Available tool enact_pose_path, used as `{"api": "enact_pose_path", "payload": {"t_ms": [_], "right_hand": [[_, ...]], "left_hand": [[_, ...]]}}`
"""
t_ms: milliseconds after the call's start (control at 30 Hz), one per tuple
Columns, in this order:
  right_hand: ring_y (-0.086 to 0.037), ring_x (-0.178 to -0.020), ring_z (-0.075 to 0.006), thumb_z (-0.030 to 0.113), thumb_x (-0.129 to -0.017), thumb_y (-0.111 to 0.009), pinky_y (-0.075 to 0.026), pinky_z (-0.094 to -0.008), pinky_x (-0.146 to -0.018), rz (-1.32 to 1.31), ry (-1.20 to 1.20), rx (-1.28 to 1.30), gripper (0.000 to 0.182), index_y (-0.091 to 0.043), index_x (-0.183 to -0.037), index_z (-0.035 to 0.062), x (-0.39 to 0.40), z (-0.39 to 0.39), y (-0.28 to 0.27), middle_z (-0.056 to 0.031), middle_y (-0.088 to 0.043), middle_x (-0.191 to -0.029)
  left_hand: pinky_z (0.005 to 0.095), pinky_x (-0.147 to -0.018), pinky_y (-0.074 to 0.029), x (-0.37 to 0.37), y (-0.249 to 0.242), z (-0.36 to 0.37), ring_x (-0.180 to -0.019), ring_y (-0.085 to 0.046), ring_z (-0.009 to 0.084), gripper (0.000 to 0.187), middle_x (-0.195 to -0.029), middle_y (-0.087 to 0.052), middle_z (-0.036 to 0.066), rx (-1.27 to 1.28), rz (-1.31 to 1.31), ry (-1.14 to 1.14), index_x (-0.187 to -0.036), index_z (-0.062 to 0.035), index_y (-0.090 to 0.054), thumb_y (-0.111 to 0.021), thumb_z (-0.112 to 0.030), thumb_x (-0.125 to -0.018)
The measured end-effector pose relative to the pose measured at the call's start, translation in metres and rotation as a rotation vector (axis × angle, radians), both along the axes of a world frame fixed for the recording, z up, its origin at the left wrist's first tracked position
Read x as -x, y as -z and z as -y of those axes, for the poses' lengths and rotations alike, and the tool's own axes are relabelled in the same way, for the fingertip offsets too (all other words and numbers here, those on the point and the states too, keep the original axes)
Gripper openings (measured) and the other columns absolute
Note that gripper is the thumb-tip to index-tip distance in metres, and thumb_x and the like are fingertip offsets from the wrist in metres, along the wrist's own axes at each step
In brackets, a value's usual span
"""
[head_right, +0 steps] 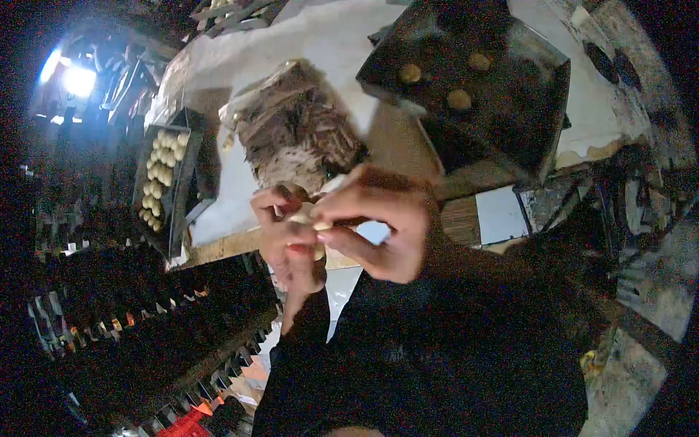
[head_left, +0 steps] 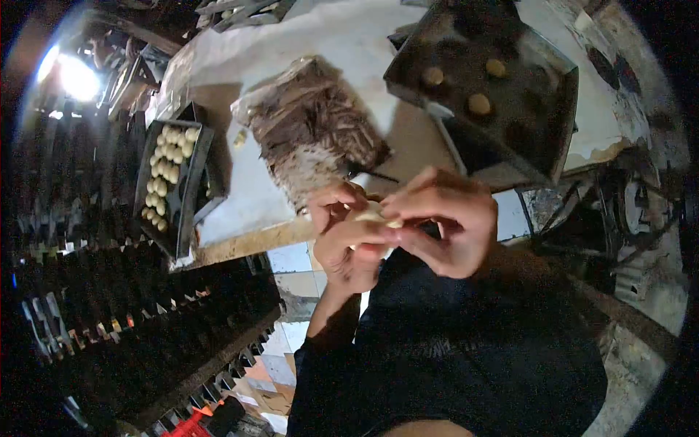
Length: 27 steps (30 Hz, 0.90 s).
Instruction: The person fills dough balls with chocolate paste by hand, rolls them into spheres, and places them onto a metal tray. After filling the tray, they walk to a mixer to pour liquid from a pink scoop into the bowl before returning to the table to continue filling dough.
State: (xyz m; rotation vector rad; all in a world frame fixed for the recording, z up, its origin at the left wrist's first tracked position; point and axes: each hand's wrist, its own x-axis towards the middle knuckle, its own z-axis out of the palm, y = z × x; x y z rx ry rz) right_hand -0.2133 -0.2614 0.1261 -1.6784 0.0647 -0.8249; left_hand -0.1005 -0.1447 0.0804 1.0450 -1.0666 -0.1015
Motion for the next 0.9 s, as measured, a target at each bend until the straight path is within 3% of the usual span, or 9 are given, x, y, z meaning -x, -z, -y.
{"api": "enact_pose_path", "payload": {"t_ms": [167, 300, 433, 567, 600, 700, 767, 867, 900], "right_hand": [[-0.067, -0.091, -0.0292, 0.004, -0.070, -0.076, -0.055, -0.0349, -0.077, 0.187, 0.204, 0.428, 0.031, -0.067, -0.099, 0.0010, 0.014, 0.065, -0.002, -0.0172, -0.067, -0.103], [-0.065, -0.100, -0.0285, 0.021, -0.080, -0.070, -0.053, -0.0388, -0.084, 0.237, -0.068, 0.238, 0.031, -0.066, -0.103, 0.0011, 0.027, 0.116, 0.039, -0.0162, -0.064, -0.111], [-0.063, -0.102, -0.0301, 0.000, -0.084, -0.062, -0.053, -0.0345, -0.084, -0.135, 0.168, 0.306, 0.022, -0.061, -0.105, -0.0018, 0.035, 0.134, 0.016, -0.0215, -0.062, -0.109], [-0.058, -0.111, -0.0332, 0.005, -0.091, -0.053, -0.051, -0.0409, -0.090, -0.280, 0.387, 0.444, 0.028, -0.055, -0.119, -0.0007, 0.072, 0.149, 0.015, -0.0205, -0.058, -0.117], [-0.059, -0.110, -0.0332, 0.005, -0.091, -0.054, -0.050, -0.0414, -0.089, -0.296, 0.382, 0.518, 0.028, -0.055, -0.118, -0.0004, 0.072, 0.149, 0.015, -0.0196, -0.058, -0.115], [-0.060, -0.103, -0.0326, 0.007, -0.092, -0.053, -0.050, -0.0417, -0.088, -0.342, 0.355, 0.660, 0.024, -0.055, -0.115, 0.0002, 0.073, 0.151, 0.033, -0.0168, -0.059, -0.109], [-0.061, -0.097, -0.0311, 0.009, -0.094, -0.052, -0.050, -0.0404, -0.086, -0.375, 0.350, 0.659, 0.020, -0.056, -0.111, 0.0004, 0.084, 0.164, 0.058, -0.0145, -0.060, -0.103], [-0.061, -0.092, -0.0274, 0.009, -0.092, -0.052, -0.048, -0.0372, -0.086, -0.499, 0.338, 0.191, 0.015, -0.057, -0.104, 0.0022, 0.103, 0.197, 0.065, -0.0130, -0.060, -0.098], [-0.061, -0.091, -0.0261, 0.010, -0.093, -0.052, -0.048, -0.0356, -0.085, -0.475, 0.430, 0.159, 0.015, -0.057, -0.104, 0.0019, 0.106, 0.217, 0.075, -0.0131, -0.061, -0.097]], "left_hand": [[0.0322, -0.073, -0.037, 0.019, -0.015, 0.092, -0.087, -0.045, 0.0208, 0.078, -0.100, -0.040, 0.008, 0.042, 0.032, -0.259, -0.120, -0.0026, -0.050, -0.082, -0.049, -0.067], [0.0327, -0.073, -0.046, 0.018, -0.038, 0.139, -0.086, -0.054, 0.0194, 0.084, -0.098, -0.053, 0.010, -0.066, -0.024, 0.120, -0.116, -0.0007, -0.055, -0.090, -0.046, -0.055], [0.0324, -0.067, -0.051, 0.020, 0.004, 0.175, -0.077, -0.062, 0.0227, 0.056, -0.087, -0.064, 0.009, -0.130, 0.240, 0.056, -0.093, -0.0016, -0.065, -0.090, -0.038, -0.059], [0.0303, -0.065, -0.053, 0.040, 0.107, 0.181, -0.077, -0.062, 0.0165, 0.050, -0.091, -0.062, 0.007, -0.730, 0.313, -0.143, -0.104, 0.0010, -0.055, -0.078, -0.033, -0.076], [0.0297, -0.067, -0.052, 0.046, 0.114, 0.185, -0.078, -0.062, 0.0159, 0.045, -0.094, -0.061, 0.007, -0.830, 0.129, 0.097, -0.106, 0.0000, -0.053, -0.074, -0.030, -0.080], [0.0291, -0.069, -0.051, 0.136, 0.145, 0.223, -0.081, -0.061, 0.0151, 0.035, -0.096, -0.062, 0.007, -1.430, 0.729, -0.276, -0.107, -0.0018, -0.050, -0.069, -0.022, -0.085], [0.0286, -0.068, -0.050, 0.147, 0.122, 0.238, -0.079, -0.060, 0.0137, 0.035, -0.090, -0.062, 0.006, -1.508, 0.765, -0.219, -0.108, -0.0016, -0.052, -0.070, -0.018, -0.084], [0.0269, -0.063, -0.048, 0.069, 0.063, 0.222, -0.073, -0.057, 0.0101, 0.041, -0.076, -0.062, 0.004, -0.880, -0.359, 0.837, -0.111, 0.0005, -0.057, -0.077, -0.014, -0.078], [0.0255, -0.061, -0.045, 0.065, 0.061, 0.221, -0.069, -0.051, 0.0086, 0.048, -0.073, -0.055, 0.001, -0.924, -0.295, 0.793, -0.118, 0.0000, -0.055, -0.077, -0.014, -0.078]]}}
